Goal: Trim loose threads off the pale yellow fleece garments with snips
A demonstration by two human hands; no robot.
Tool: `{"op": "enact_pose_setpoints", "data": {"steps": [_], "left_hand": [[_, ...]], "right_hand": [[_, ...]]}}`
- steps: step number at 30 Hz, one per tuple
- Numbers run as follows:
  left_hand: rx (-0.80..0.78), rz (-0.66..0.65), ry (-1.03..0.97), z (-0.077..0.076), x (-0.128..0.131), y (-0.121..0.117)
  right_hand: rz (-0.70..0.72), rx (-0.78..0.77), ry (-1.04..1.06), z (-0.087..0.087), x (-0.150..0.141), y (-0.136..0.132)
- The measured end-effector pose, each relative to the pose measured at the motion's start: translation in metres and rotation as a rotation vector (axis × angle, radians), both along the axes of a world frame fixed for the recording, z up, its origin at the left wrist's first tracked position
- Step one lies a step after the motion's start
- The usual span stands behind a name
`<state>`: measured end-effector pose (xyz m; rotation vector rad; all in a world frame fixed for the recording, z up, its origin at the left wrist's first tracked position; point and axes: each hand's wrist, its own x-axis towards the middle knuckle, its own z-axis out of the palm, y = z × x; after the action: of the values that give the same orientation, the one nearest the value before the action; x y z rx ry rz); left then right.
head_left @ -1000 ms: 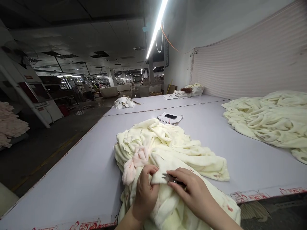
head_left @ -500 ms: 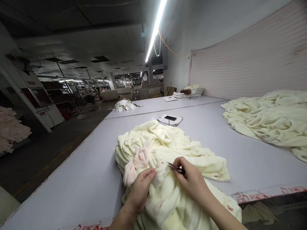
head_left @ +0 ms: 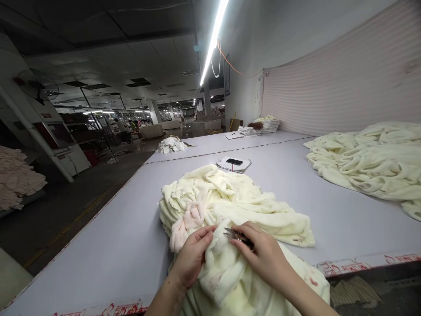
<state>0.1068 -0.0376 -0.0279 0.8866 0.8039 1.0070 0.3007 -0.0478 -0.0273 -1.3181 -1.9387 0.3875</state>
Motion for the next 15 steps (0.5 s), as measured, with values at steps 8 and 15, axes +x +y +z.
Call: {"op": "enact_pose_setpoints", "data": {"steps": [8, 15], "left_hand": [[0.017, -0.035, 0.003, -0.001, 0.000, 0.004], [0.001, -0.089, 0.020, 0.006, 0.001, 0.005]], "right_hand": [[0.023, -0.103, 0.125, 0.003, -0.004, 0.004], [-0.017, -0.125, 0.246, -0.001, 0.011, 0.000]]}}
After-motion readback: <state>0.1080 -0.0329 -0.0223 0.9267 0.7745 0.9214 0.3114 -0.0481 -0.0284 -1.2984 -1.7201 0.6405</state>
